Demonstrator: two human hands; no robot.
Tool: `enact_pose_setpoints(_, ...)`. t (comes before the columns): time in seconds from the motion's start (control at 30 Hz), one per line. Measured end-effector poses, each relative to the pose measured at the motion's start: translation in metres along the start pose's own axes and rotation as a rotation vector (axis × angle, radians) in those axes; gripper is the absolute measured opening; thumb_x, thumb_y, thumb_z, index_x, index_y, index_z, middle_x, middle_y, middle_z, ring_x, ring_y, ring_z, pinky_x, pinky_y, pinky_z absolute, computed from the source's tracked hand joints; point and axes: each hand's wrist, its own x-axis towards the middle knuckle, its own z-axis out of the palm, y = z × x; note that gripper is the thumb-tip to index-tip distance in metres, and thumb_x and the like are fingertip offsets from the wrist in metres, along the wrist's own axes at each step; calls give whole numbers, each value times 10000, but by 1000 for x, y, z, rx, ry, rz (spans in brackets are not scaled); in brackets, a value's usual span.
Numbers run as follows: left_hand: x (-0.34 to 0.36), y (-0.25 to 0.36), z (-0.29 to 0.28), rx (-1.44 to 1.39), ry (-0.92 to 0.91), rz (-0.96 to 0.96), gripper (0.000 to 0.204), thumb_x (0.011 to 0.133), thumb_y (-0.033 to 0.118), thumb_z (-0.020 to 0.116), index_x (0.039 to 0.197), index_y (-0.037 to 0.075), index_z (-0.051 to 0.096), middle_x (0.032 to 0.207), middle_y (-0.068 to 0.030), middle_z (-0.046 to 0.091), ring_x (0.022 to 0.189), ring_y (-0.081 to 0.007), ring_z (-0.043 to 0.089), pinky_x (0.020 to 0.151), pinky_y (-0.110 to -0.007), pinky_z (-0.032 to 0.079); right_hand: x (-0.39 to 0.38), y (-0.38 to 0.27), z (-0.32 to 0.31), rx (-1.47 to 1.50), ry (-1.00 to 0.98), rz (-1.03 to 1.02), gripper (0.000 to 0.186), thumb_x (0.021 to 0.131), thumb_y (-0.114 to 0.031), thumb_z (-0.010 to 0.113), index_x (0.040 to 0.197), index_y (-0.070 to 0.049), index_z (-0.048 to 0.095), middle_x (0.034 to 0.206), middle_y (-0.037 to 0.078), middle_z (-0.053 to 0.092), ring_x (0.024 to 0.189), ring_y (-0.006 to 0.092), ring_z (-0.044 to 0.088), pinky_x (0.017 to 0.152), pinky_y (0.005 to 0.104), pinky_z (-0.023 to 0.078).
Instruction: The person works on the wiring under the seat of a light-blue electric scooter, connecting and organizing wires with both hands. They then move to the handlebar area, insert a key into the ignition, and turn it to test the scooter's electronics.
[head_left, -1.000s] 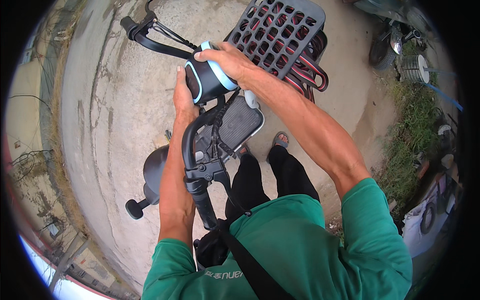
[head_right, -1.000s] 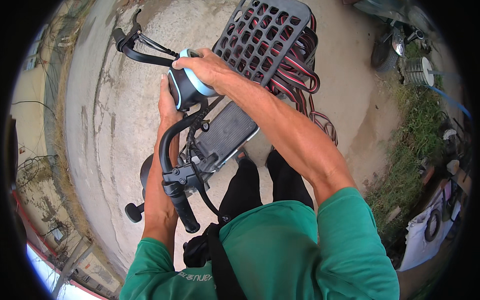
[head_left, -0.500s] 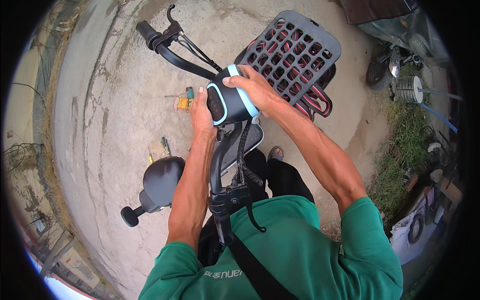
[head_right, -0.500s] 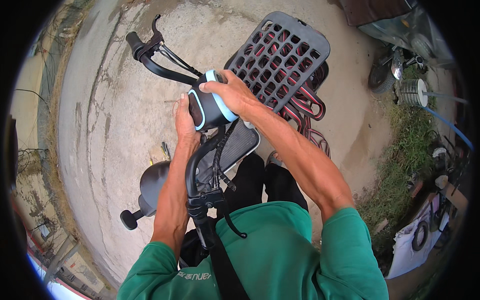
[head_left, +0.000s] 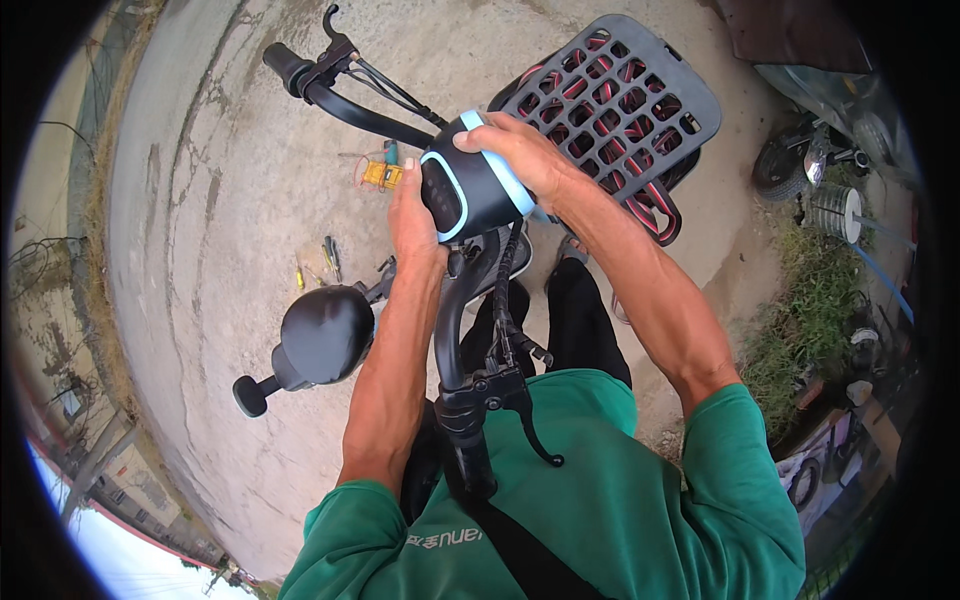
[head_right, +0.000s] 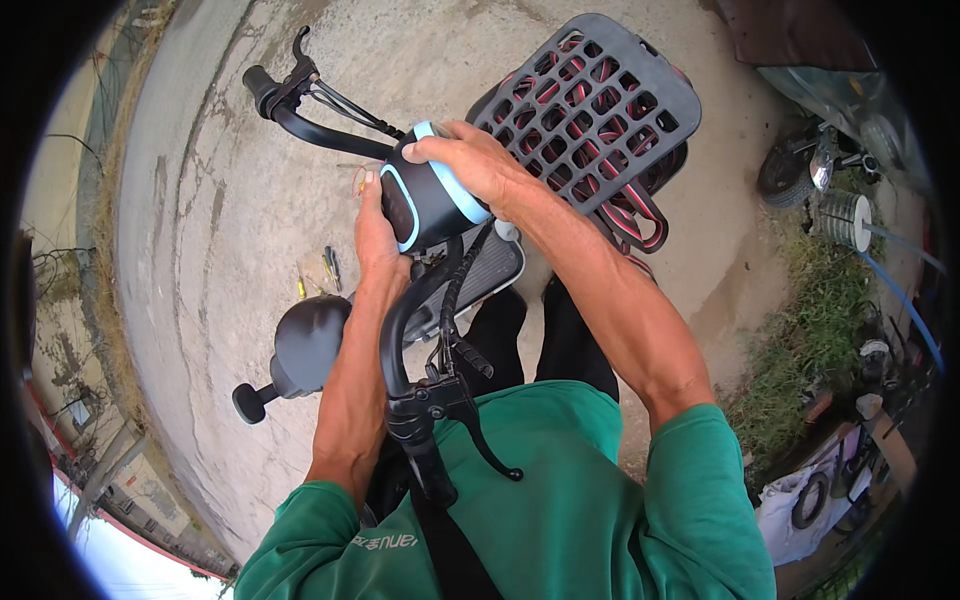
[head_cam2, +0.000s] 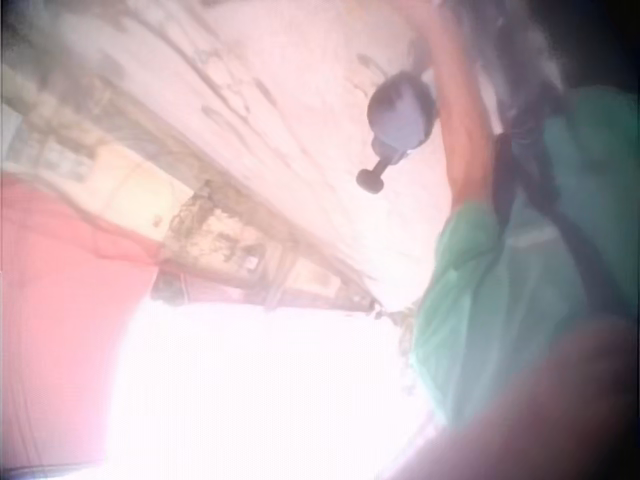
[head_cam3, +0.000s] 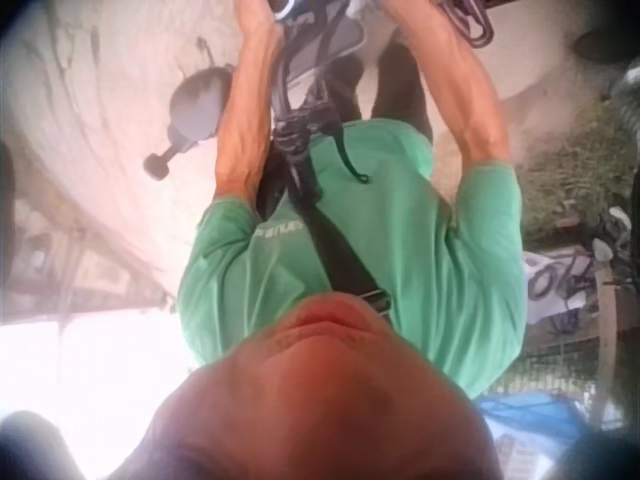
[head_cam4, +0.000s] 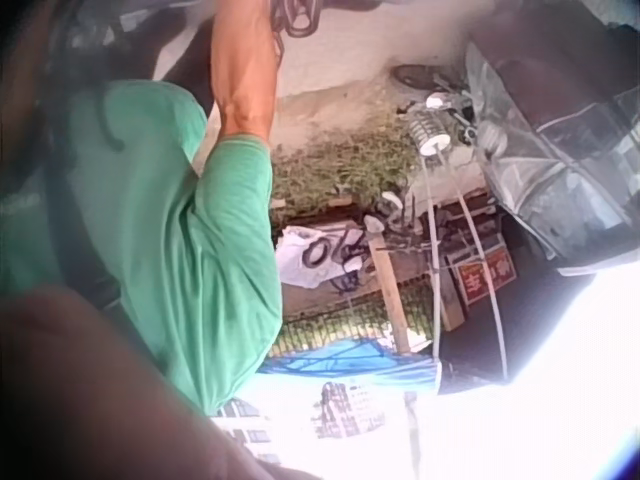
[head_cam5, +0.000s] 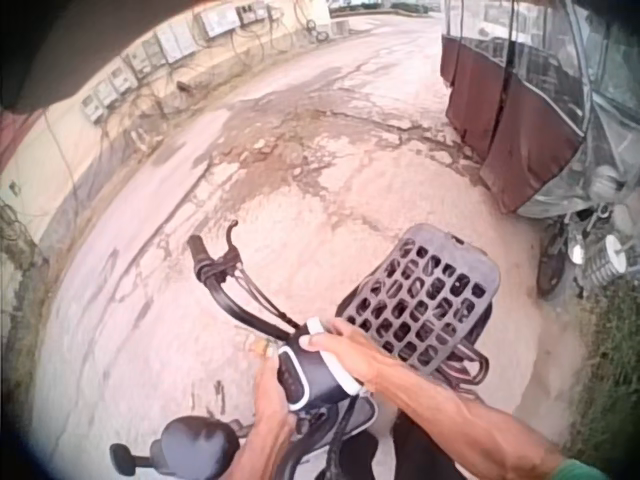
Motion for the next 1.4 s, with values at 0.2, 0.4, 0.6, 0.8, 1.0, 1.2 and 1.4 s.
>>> enact_pose_setpoints(0.2,8,-11,-12,-12,-63,54,470,1116,406,627,1320,-17,652,1189,-116,740,998,-203,744,895,-359,629,-3,11,0,7,43,-92,790,868,-478,799,1401,68,597,1239,203,680,1110,267,665,974,385,521)
enact_pose_setpoints(0.4,8,-10,-10,22,-63,77,454,1115,387,639,1297,-27,676,1144,-98,751,976,-178,737,890,-338,616,-1,15,-6,-9,5,-84,937,865,-551,791,1476,111,533,1281,233,666,1127,284,678,967,390,550)
enact_pose_setpoints(0.6,8,-10,-10,-8,-95,52,456,1114,393,642,1309,-18,668,1160,-98,753,990,-180,740,901,-345,616,-1,15,-10,-11,-7,-56,736,951,-482,760,1459,8,553,1230,143,688,1091,205,693,919,326,570)
enact_pose_setpoints(0.8,8,-9,-11,-46,-108,36,454,1107,392,646,1312,-12,667,1175,-103,759,986,-192,754,881,-354,635,-3,15,-4,54,14,-36,725,944,-446,769,1459,14,549,1235,144,683,1074,196,691,913,333,577)
enact_pose_setpoints(1.0,20,-12,-20,-89,-161,11,410,1099,369,663,1247,-11,705,1106,-99,776,921,-181,764,830,-339,647,-12,23,10,19,192,-110,972,866,-475,818,1545,124,465,1340,266,660,1163,289,693,993,374,563)
enact_pose_setpoints(1.2,18,-11,-13,-85,-142,16,370,1090,349,684,1161,-11,731,1021,-79,780,844,-164,757,787,-321,638,-10,17,-1,84,71,-99,900,876,-484,808,1486,111,518,1278,218,681,1125,255,691,953,345,562)
enact_pose_setpoints(1.4,11,-8,-9,-6,-7,31,392,1099,352,664,1190,-25,715,1060,-93,774,879,-172,752,798,-326,633,-6,12,-2,46,33,-71,848,890,-491,792,1453,97,555,1256,202,682,1113,254,679,949,369,554)
